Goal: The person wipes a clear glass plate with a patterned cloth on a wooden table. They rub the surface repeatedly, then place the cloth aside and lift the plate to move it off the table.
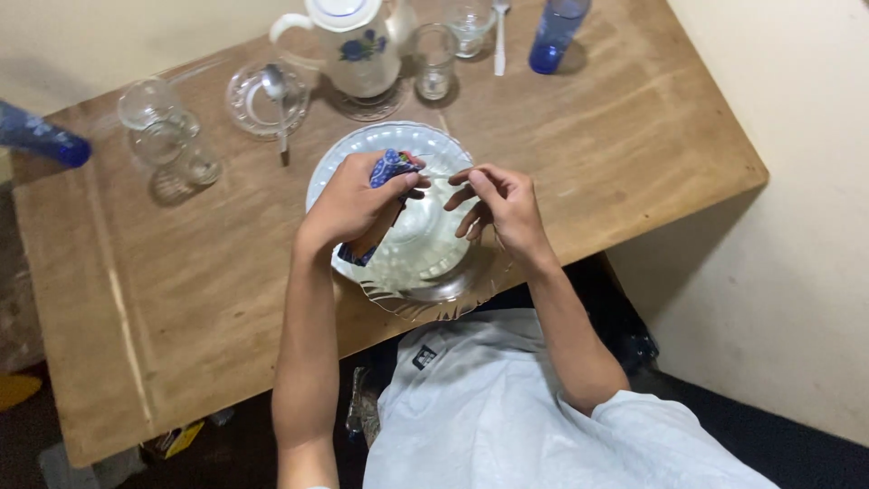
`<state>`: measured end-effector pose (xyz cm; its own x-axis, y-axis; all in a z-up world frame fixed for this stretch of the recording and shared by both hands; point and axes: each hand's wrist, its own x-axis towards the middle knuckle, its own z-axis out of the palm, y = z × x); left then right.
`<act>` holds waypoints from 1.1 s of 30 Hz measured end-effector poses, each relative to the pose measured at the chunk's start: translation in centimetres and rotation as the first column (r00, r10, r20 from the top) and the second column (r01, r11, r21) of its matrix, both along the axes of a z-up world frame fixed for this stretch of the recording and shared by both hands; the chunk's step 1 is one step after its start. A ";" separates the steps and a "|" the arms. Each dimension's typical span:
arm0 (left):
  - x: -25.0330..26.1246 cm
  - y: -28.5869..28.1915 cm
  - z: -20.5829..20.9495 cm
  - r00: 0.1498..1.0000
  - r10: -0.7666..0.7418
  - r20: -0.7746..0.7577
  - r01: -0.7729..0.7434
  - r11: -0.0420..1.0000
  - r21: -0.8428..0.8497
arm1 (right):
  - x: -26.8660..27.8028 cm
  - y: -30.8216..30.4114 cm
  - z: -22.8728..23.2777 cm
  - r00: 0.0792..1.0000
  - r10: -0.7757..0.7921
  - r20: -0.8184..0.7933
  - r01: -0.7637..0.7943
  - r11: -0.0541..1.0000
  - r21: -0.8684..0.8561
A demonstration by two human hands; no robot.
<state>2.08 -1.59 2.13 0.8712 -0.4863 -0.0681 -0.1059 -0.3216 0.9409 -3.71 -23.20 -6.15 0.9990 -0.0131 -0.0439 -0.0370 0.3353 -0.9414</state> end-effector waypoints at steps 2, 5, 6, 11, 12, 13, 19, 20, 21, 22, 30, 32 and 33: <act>0.0 -0.3 -1.1 1.000 0.013 -0.011 -0.013 0.999 -0.039 | 0.0 -0.9 -0.2 1.000 -0.010 -0.003 0.010 1.000 -0.011; -0.8 0.0 -2.6 0.993 0.115 -0.033 -0.119 0.979 -0.165 | 0.2 -1.6 -0.5 1.000 -0.015 -0.021 0.015 1.000 -0.025; -1.2 0.4 -3.0 0.983 0.180 -0.045 -0.186 0.949 -0.254 | 0.6 -1.6 -0.5 0.999 -0.033 -0.033 0.032 0.999 -0.030; -4.3 0.7 -3.9 0.897 0.442 0.012 -0.422 0.862 -0.280 | 1.0 -0.7 -0.1 0.990 -0.138 -0.017 0.137 0.990 -0.041; -4.8 0.7 -3.9 0.881 0.473 -0.017 -0.454 0.835 -0.312 | 1.1 -0.7 -0.3 0.987 -0.160 -0.002 0.160 0.986 -0.038; -4.8 1.2 -4.0 0.870 0.493 -0.018 -0.474 0.825 -0.308 | 1.1 -0.2 -0.2 0.991 -0.137 -0.005 0.137 0.990 -0.035; -4.0 1.4 -1.3 0.898 0.431 0.093 -0.411 0.894 -0.178 | 0.2 0.8 0.7 0.999 -0.047 0.013 0.048 0.996 -0.068; -3.6 1.4 -0.8 0.944 0.322 0.070 -0.308 0.939 -0.154 | 0.1 0.6 0.7 1.000 0.010 0.004 -0.009 0.997 -0.076; -3.0 1.4 -0.2 0.977 0.208 0.046 -0.200 0.971 -0.133 | 0.0 0.3 0.8 0.998 0.067 -0.005 -0.067 0.994 -0.084; -2.5 1.2 -0.2 0.983 0.175 0.046 -0.167 0.976 -0.140 | -0.1 0.4 0.9 0.999 0.033 -0.004 -0.033 0.995 -0.091; -1.1 -0.7 -0.1 0.999 -0.043 0.032 0.041 0.997 0.066 | -1.3 -0.4 1.6 0.993 0.117 -0.022 -0.118 0.991 -0.067; -1.6 -0.1 -1.9 0.996 0.061 0.061 -0.061 0.998 0.009 | -1.0 -1.1 1.0 0.997 0.067 -0.029 -0.069 0.996 -0.057; -1.9 0.5 -2.8 0.983 0.161 0.086 -0.157 0.986 -0.054 | -0.7 -1.1 0.7 0.999 0.013 -0.037 -0.015 0.999 -0.052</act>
